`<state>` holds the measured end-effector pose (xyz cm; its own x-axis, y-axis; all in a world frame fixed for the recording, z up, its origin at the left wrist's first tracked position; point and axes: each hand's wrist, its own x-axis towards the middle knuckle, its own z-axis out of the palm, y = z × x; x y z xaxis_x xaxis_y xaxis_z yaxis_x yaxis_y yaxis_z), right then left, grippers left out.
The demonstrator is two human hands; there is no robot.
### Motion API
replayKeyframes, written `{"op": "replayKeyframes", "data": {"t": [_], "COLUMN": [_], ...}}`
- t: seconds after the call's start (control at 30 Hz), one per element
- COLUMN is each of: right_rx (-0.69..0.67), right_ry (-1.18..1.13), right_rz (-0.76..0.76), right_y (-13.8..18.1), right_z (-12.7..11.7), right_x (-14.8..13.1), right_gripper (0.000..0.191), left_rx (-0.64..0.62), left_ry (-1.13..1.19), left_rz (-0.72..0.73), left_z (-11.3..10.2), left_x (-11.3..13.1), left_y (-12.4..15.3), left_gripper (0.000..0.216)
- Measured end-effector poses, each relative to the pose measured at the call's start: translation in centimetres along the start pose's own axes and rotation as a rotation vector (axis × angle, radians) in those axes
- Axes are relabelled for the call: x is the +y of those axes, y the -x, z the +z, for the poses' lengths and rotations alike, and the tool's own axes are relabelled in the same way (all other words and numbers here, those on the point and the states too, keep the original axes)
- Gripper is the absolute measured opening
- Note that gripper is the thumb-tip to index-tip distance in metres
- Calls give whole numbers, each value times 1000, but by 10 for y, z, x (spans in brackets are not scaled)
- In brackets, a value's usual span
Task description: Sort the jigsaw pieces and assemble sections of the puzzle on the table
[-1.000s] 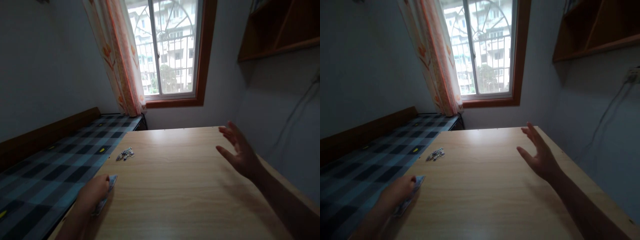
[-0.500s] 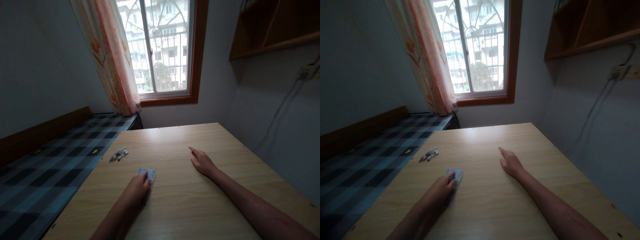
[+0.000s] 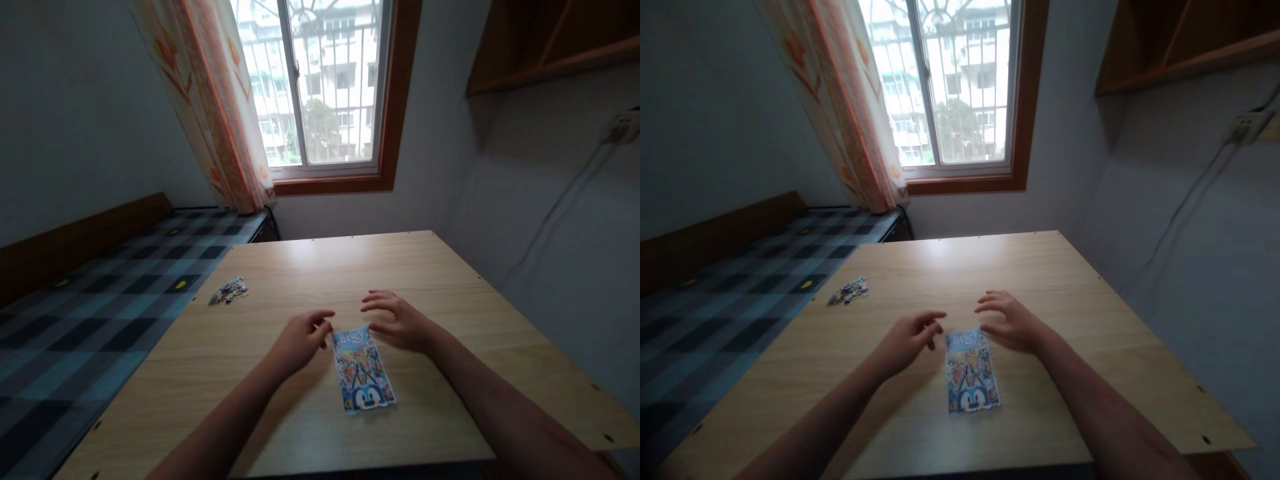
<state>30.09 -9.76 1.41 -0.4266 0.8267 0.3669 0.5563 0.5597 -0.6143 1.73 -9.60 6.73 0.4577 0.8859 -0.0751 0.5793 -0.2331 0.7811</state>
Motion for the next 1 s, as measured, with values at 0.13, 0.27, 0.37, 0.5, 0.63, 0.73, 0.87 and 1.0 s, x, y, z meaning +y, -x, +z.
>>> {"op": "replayKeyframes", "data": {"t": [0.13, 0.27, 0.37, 0.5, 0.63, 0.73, 0.87, 1.0], "right_rx": [-164, -271, -321, -338, -354, -368, -385, -405], "right_ry": [30, 81, 119, 148, 153, 149, 133, 123], "right_rz": [-99, -86, -71, -47, -45, -39, -47, -79], "right_y": [0, 1, 1, 0, 0, 1, 0, -1], "right_z": [5, 14, 17, 17, 18, 19, 19, 21], "right_x": [-23, -44, -52, -54, -53, -53, -53, -56], "right_gripper": [35, 34, 33, 37, 33, 33, 38, 39], "left_rx": [571, 681, 602, 461, 396, 336, 316, 276], "left_ry": [-584, -755, -774, -720, -660, -669, -691, -661], "left_rz": [90, -7, -82, -108, -92, -79, -52, 8], "left_z": [-90, -162, -191, -205, -206, -201, -189, -168], "left_x": [-57, -137, -187, -220, -223, -219, -210, -194], "left_y": [-18, -29, -35, -48, -63, -70, -76, -82], "left_gripper": [36, 46, 55, 61, 74, 79, 80, 77]}}
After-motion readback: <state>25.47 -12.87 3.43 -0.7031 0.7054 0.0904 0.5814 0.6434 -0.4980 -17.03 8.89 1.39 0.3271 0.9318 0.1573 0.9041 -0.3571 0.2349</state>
